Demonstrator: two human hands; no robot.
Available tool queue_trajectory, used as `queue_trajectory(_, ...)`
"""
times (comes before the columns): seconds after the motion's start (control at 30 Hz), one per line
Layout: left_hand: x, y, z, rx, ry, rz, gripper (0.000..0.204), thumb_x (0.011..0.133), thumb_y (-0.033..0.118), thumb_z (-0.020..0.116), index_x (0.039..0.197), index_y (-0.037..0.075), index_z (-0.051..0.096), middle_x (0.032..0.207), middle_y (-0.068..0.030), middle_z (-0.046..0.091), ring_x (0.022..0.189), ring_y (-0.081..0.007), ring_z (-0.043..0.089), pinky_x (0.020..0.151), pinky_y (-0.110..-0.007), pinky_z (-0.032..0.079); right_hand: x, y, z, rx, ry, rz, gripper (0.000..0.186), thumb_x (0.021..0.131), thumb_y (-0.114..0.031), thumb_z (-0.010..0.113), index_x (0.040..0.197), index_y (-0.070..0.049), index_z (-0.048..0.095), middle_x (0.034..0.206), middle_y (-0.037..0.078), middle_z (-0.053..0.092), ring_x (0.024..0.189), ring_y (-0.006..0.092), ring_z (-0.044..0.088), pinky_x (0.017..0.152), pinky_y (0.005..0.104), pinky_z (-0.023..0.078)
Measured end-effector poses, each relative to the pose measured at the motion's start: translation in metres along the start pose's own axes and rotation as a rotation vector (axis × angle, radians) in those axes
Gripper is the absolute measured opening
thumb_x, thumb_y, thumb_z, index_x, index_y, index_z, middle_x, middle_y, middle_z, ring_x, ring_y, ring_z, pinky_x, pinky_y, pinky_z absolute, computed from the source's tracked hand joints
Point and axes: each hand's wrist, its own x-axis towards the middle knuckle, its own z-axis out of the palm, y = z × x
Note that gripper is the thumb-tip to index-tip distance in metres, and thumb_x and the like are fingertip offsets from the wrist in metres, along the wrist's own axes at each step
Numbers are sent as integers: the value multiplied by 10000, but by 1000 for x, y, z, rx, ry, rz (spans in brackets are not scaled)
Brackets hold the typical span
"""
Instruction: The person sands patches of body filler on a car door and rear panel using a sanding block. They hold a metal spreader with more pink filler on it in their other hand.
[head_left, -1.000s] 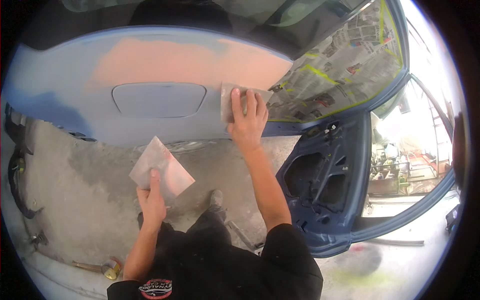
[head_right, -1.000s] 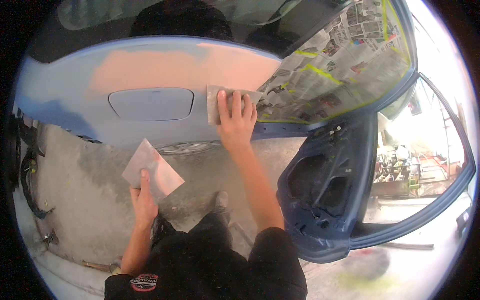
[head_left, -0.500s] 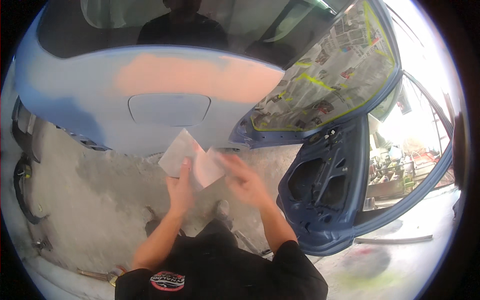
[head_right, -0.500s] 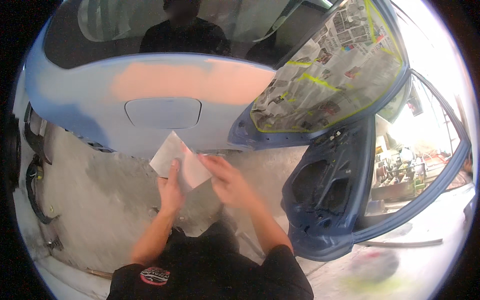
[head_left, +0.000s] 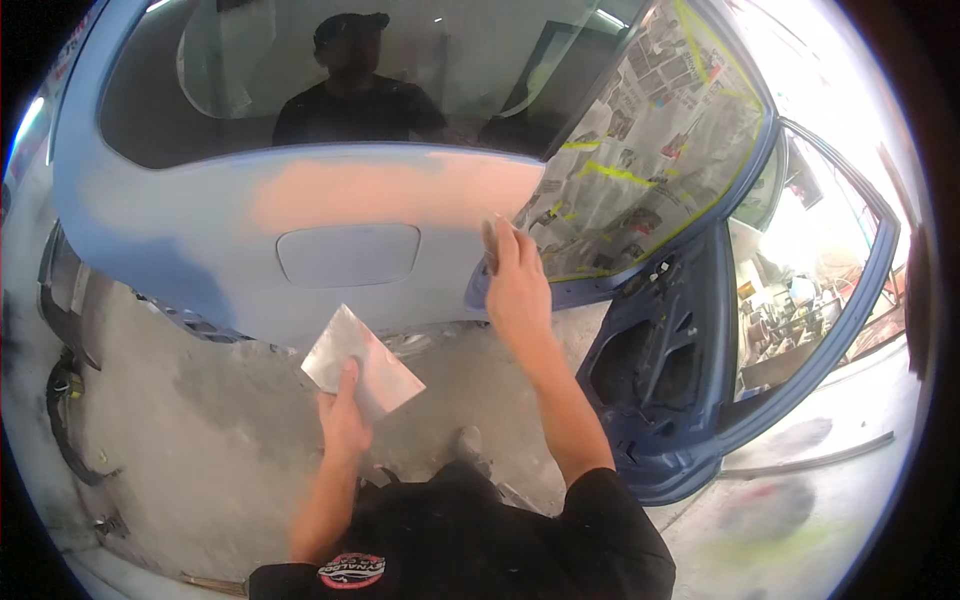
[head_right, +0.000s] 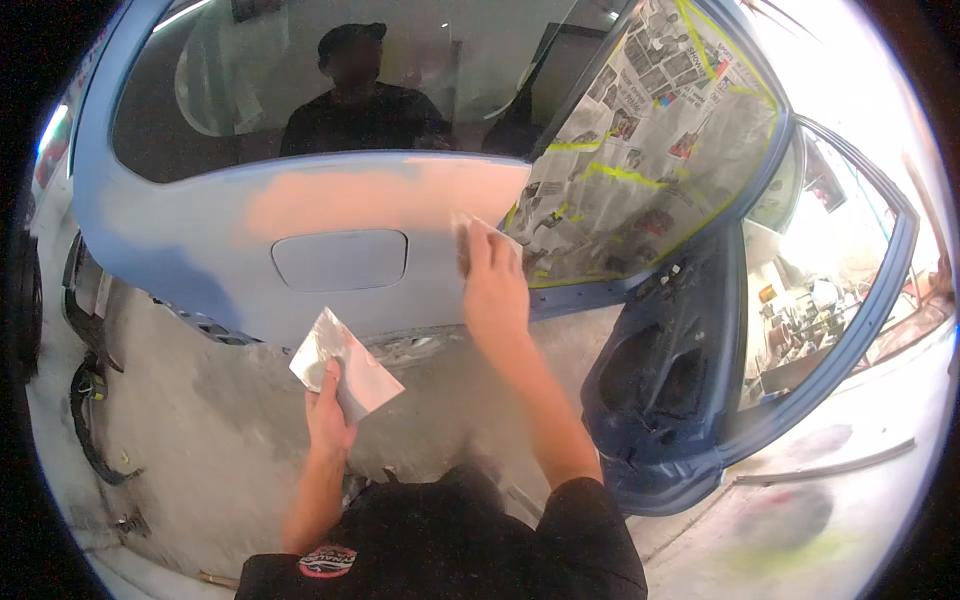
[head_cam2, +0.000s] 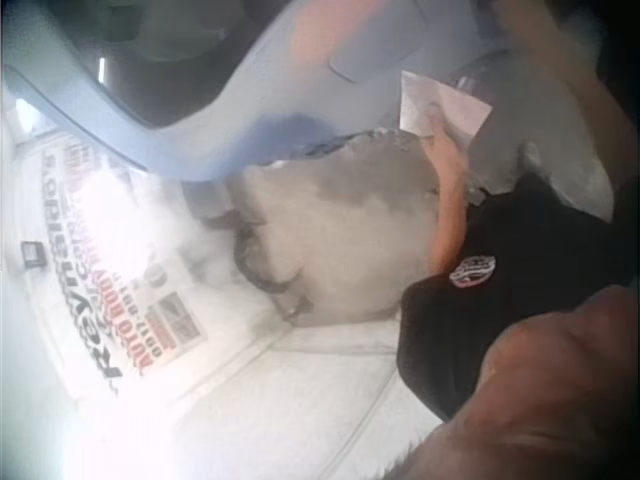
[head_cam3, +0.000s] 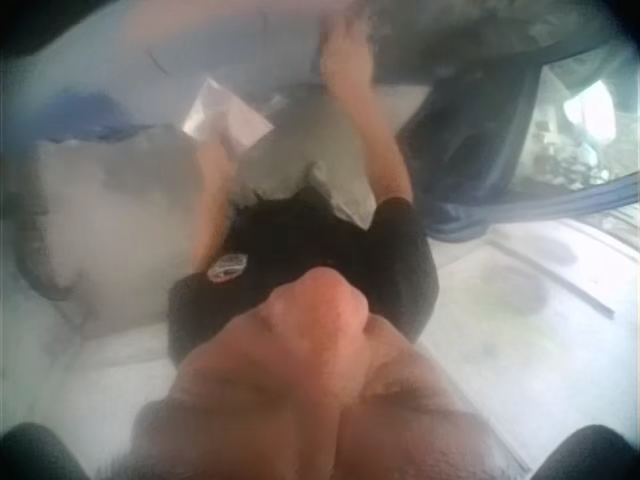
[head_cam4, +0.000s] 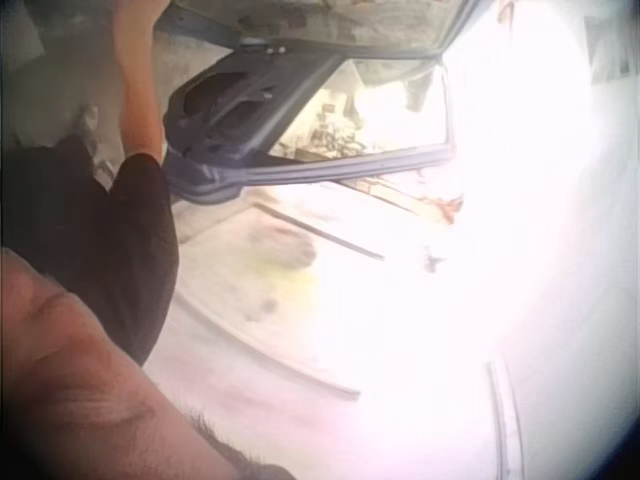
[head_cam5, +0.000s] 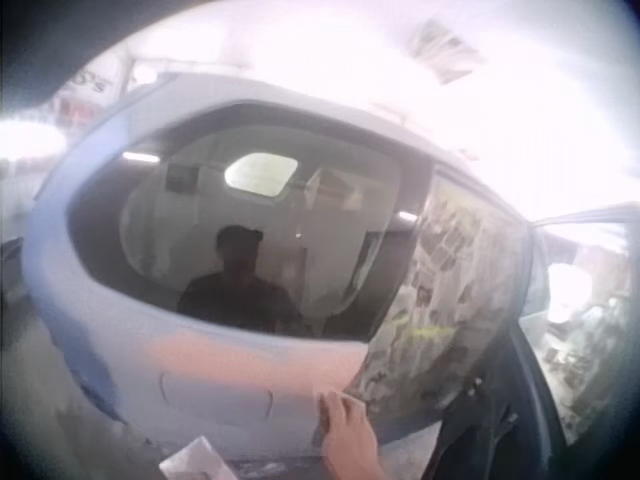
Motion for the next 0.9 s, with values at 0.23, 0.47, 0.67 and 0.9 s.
queue_trajectory(0.23,-11,-4,-10,19,-17,3,376,980,209,621,1277,-11,550,1194,-65,618,1068,-161,589,911,-335,481,50,-60,36,-333,151,-123,444,882,-148,534,1310,-35,511,1186,152,533,1124,339,524,905,517,424)
queue_trajectory(0.47,-12,6,-14,-7,-42,14,361,986,207,614,1260,-21,561,1182,-71,625,1057,-162,595,905,-331,483,64,-77,47,-369,71,-17,498,882,-148,541,1363,-30,490,1160,140,533,1031,332,531,845,516,440)
queue_trajectory(0.67,-13,5,-8,-6,-29,14,352,986,207,614,1254,-17,568,1176,-72,631,1046,-158,603,891,-329,493,64,-27,41,-497,111,103,468,884,-172,546,1334,-52,500,1163,146,539,1056,336,552,808,511,470)
queue_trajectory(0.9,-14,4,-4,3,-36,1,338,982,196,618,1256,3,571,1166,-70,634,1033,-163,613,876,-331,503,67,37,4,-418,124,309,405,872,-143,570,1265,-73,505,1157,149,543,1065,364,572,790,531,496)
